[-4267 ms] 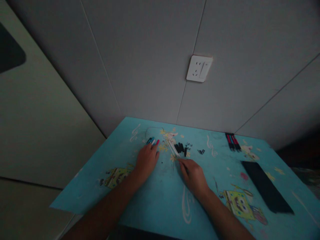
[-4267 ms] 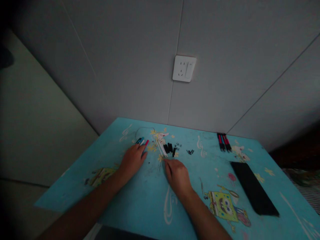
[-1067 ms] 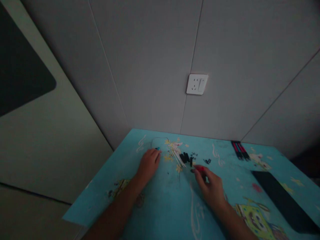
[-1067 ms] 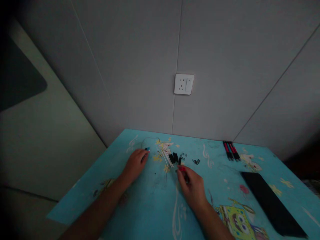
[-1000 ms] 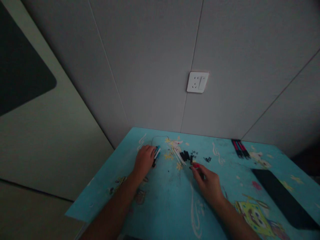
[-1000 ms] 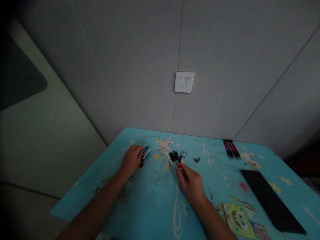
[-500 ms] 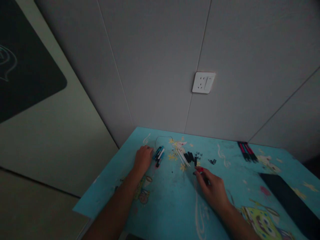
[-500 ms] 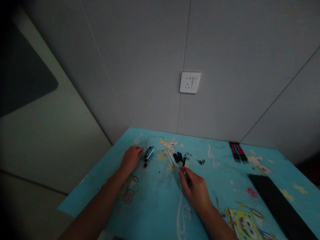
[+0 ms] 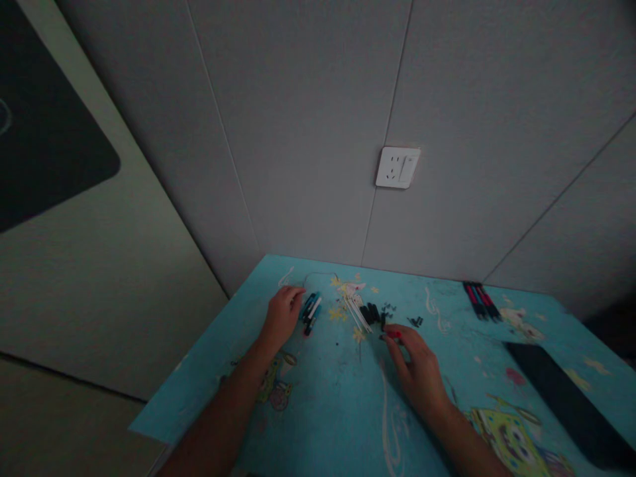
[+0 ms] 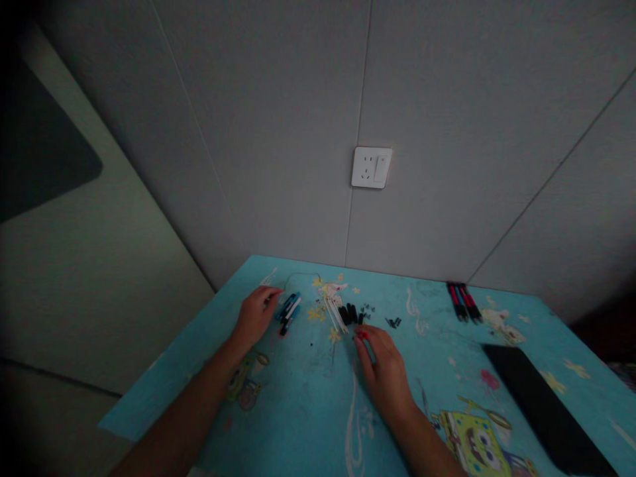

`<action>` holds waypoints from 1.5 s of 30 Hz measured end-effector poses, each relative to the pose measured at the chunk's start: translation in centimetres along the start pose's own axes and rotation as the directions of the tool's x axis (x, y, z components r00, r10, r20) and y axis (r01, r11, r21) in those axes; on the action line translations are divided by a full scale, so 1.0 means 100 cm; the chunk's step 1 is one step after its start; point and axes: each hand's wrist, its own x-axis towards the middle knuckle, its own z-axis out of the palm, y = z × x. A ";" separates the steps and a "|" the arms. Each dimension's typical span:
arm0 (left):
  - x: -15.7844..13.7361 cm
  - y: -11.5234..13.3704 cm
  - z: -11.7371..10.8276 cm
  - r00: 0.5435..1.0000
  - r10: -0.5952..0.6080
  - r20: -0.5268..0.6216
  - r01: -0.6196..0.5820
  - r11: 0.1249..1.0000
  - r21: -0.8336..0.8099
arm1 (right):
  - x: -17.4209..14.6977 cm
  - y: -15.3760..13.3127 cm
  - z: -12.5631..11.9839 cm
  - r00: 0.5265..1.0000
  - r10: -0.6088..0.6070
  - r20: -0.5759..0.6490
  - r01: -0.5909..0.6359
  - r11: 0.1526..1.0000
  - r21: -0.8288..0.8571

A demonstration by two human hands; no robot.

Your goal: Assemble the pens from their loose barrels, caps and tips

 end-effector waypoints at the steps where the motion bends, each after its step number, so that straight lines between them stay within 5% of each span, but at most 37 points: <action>1: -0.002 0.009 -0.002 0.998 0.052 -0.044 -0.058 0.988 -0.141 | 0.000 0.000 0.001 1.000 -0.008 0.026 0.008 1.000 -0.002; 5: -0.021 0.050 -0.001 0.966 0.234 -0.110 -0.258 0.842 -0.474 | -0.001 -0.007 0.005 0.987 -0.064 0.146 0.063 0.998 0.012; 12: -0.050 0.084 0.010 0.873 0.486 0.042 -0.383 0.736 -0.559 | -0.001 -0.018 0.006 0.975 -0.092 0.204 0.091 0.996 0.013; 45: -0.046 0.076 0.010 0.826 0.555 0.101 -0.476 0.782 -0.402 | -0.003 -0.014 0.010 0.960 -0.090 0.266 0.115 0.990 -0.082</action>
